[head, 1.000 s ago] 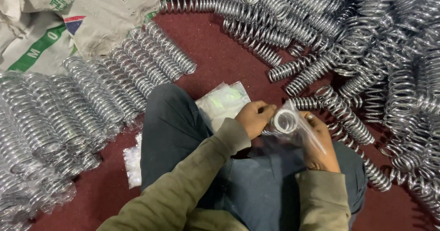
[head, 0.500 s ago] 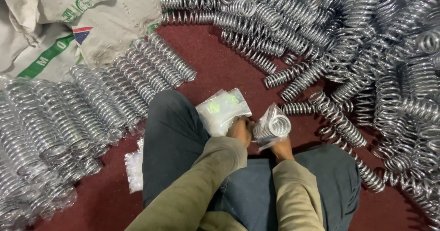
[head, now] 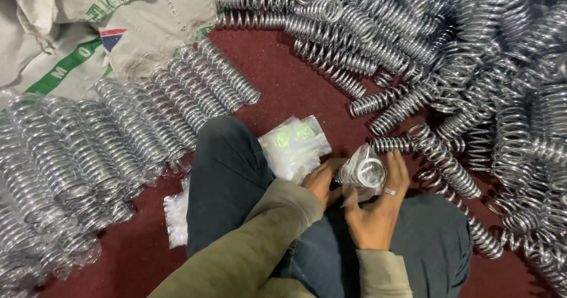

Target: Manually packaging individual metal springs into small plastic bags.

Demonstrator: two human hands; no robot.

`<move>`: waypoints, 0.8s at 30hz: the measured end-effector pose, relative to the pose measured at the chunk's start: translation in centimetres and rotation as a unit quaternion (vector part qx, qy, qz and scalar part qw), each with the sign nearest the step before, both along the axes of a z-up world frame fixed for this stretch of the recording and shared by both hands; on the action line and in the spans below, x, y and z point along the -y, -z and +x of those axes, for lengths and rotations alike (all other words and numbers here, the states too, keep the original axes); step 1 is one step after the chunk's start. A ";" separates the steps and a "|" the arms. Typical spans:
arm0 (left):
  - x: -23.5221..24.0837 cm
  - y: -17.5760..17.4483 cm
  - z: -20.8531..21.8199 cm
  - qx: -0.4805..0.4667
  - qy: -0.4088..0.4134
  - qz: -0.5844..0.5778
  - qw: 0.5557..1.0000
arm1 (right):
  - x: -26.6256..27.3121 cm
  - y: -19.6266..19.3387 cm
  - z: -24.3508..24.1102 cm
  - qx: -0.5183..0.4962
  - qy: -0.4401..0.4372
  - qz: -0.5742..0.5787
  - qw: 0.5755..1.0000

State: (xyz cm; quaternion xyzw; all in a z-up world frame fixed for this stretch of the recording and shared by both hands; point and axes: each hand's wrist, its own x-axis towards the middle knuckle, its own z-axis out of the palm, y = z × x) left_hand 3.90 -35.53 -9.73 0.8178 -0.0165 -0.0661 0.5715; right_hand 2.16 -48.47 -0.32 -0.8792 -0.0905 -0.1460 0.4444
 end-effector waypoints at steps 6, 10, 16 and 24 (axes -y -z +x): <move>0.2 3.5 1.1 0.044 -0.020 0.044 0.998 | -0.1 -7.9 1.1 0.187 -0.053 0.010 0.981; -0.1 4.7 1.2 0.009 -0.007 0.074 0.997 | 0.6 -8.5 2.2 0.184 0.024 0.098 0.978; 0.5 5.1 0.9 0.039 0.003 0.067 0.997 | 1.0 -2.1 0.6 0.119 0.109 0.149 0.976; 0.6 5.4 1.7 0.023 0.035 0.069 0.997 | 2.6 11.2 1.3 -0.288 -0.008 -0.140 0.947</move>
